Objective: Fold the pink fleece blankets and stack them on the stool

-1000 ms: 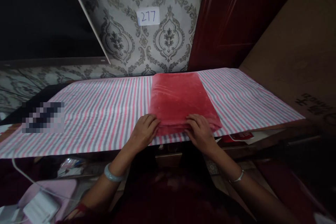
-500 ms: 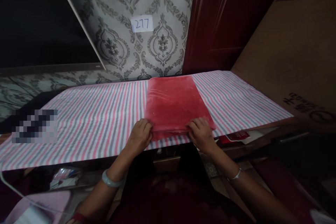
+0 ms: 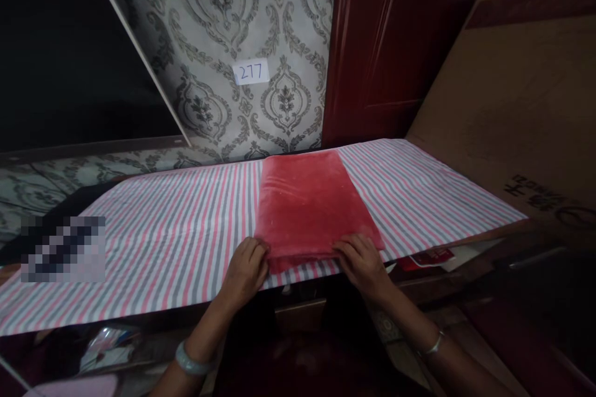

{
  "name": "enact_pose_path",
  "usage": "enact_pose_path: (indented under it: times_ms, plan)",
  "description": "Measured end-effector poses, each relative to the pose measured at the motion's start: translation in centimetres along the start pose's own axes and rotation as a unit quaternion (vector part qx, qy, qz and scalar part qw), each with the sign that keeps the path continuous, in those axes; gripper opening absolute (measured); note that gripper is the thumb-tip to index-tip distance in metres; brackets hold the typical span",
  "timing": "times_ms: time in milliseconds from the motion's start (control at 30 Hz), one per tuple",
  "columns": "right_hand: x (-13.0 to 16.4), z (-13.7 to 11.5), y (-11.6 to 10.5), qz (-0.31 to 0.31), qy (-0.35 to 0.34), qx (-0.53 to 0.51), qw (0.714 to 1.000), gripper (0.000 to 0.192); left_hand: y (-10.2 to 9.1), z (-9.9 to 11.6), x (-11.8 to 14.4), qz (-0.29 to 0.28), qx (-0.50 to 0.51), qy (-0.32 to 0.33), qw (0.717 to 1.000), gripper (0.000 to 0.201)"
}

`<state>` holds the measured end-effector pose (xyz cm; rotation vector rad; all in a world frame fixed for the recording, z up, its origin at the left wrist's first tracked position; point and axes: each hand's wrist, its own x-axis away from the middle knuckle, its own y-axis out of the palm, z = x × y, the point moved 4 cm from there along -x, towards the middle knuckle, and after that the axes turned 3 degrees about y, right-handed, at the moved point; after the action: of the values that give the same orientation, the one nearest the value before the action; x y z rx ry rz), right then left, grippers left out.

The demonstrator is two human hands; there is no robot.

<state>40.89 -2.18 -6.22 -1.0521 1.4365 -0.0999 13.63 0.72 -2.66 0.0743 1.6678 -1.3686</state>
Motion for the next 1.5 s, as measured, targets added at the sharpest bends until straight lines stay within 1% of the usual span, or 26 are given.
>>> enact_pose_path:
  times_ms: [100, 200, 267, 333, 400, 467, 533, 600, 667, 733, 767, 800, 833, 867, 900, 967, 1000, 1033, 1067, 1133, 1200, 1233, 1300, 1333, 1400, 1500]
  plan:
    - [-0.4, -0.2, -1.2, -0.009, -0.007, -0.052, 0.999, 0.019, -1.0, -0.2, 0.1, -0.005, 0.068, -0.04, 0.997, 0.015]
    - [-2.7, 0.0, -3.3, -0.002, 0.004, -0.088, 0.996, 0.019, -2.3, -0.8, -0.8, 0.032, 0.09, -0.062, 0.994, 0.011]
    - [-5.0, 0.6, -4.4, 0.012, 0.035, -0.079, 0.996, 0.025, -2.8, -1.1, -2.4, 0.049, 0.073, -0.061, 0.994, 0.021]
    - [-7.4, 1.6, -4.6, 0.014, 0.056, -0.052, 0.997, 0.036, -2.6, -1.4, -4.5, 0.027, 0.067, -0.073, 0.995, 0.035]
    - [-8.9, 2.9, -3.5, -0.014, 0.07, -0.019, 0.997, 0.048, -1.6, -1.8, -6.4, -0.012, 0.075, -0.096, 0.992, 0.049]
    - [-9.1, 4.6, -1.2, -0.066, 0.092, 0.01, 0.994, 0.057, 0.1, -2.3, -7.4, -0.052, 0.082, -0.116, 0.988, 0.058]
    - [-8.0, 6.5, 1.5, -0.142, 0.127, 0.019, 0.981, 0.059, 2.4, -3.1, -7.0, -0.091, 0.096, -0.136, 0.982, 0.06]
    - [-6.3, 8.2, 3.8, -0.197, 0.157, -0.008, 0.968, 0.058, 4.7, -4.0, -5.6, -0.123, 0.121, -0.159, 0.972, 0.054]
    - [-4.9, 9.5, 5.0, -0.201, 0.171, -0.057, 0.963, 0.059, 6.3, -4.8, -4.1, -0.132, 0.146, -0.171, 0.965, 0.05]
    - [-4.1, 10.5, 5.4, -0.169, 0.195, -0.115, 0.959, 0.063, 7.0, -5.6, -3.0, -0.12, 0.168, -0.182, 0.961, 0.051]
    - [-3.8, 11.1, 5.3, -0.147, 0.218, -0.143, 0.954, 0.066, 7.0, -6.0, -2.7, -0.105, 0.183, -0.199, 0.957, 0.054]
    - [-3.6, 11.7, 5.2, -0.125, 0.251, -0.172, 0.944, 0.069, 6.8, -6.6, -2.5, -0.085, 0.203, -0.231, 0.948, 0.057]
    - [-3.4, 12.2, 5.1, -0.102, 0.291, -0.199, 0.93, 0.072, 6.5, -7.2, -2.5, -0.061, 0.229, -0.277, 0.931, 0.061]
    - [-3.1, 12.8, 4.9, -0.08, 0.332, -0.227, 0.912, 0.075, 6.2, -7.9, -2.4, -0.032, 0.264, -0.333, 0.905, 0.066]
    - [-2.8, 13.3, 4.8, -0.063, 0.372, -0.255, 0.89, 0.077, 5.9, -8.5, -2.4, -0.003, 0.308, -0.391, 0.867, 0.072]
    - [-2.3, 13.8, 4.4, -0.046, 0.44, -0.312, 0.841, 0.08, 5.6, -9.4, -2.4, 0.046, 0.398, -0.491, 0.774, 0.082]
    - [-2.1, 13.9, 4.2, -0.043, 0.466, -0.338, 0.816, 0.081, 5.4, -9.5, -2.6, 0.063, 0.437, -0.523, 0.729, 0.087]
    - [-2.0, 13.8, 3.9, -0.043, 0.487, -0.36, 0.794, 0.082, 5.3, -9.5, -2.7, 0.072, 0.468, -0.546, 0.691, 0.092]
    - [-2.1, 13.6, 3.6, -0.044, 0.503, -0.378, 0.776, 0.083, 5.3, -9.4, -2.9, 0.076, 0.492, -0.561, 0.662, 0.096]
    - [-2.6, 12.7, 2.9, -0.051, 0.514, -0.411, 0.751, 0.081, 5.3, -8.8, -3.2, 0.071, 0.531, -0.572, 0.621, 0.101]
    - [-3.3, 11.5, 2.5, -0.073, 0.5, -0.456, 0.733, 0.074, 5.5, -8.0, -3.4, 0.067, 0.564, -0.569, 0.595, 0.102]
    - [-3.7, 10.9, 2.4, -0.086, 0.489, -0.481, 0.723, 0.07, 5.6, -7.7, -3.5, 0.071, 0.572, -0.567, 0.588, 0.103]
    - [-4.2, 9.9, 2.3, -0.102, 0.47, -0.515, 0.71, 0.065, 5.8, -7.0, -3.8, 0.082, 0.582, -0.557, 0.587, 0.103]
    - [-4.3, 9.6, 2.2, -0.103, 0.463, -0.52, 0.71, 0.064, 5.8, -6.8, -4.0, 0.089, 0.584, -0.551, 0.589, 0.103]
    - [-4.3, 9.3, 2.1, -0.101, 0.457, -0.513, 0.72, 0.065, 5.5, -6.2, -4.2, 0.103, 0.587, -0.536, 0.598, 0.098]
    - [-4.1, 8.7, 1.5, -0.1, 0.45, -0.495, 0.737, 0.067, 4.2, -5.4, -3.6, 0.135, 0.582, -0.527, 0.605, 0.097]
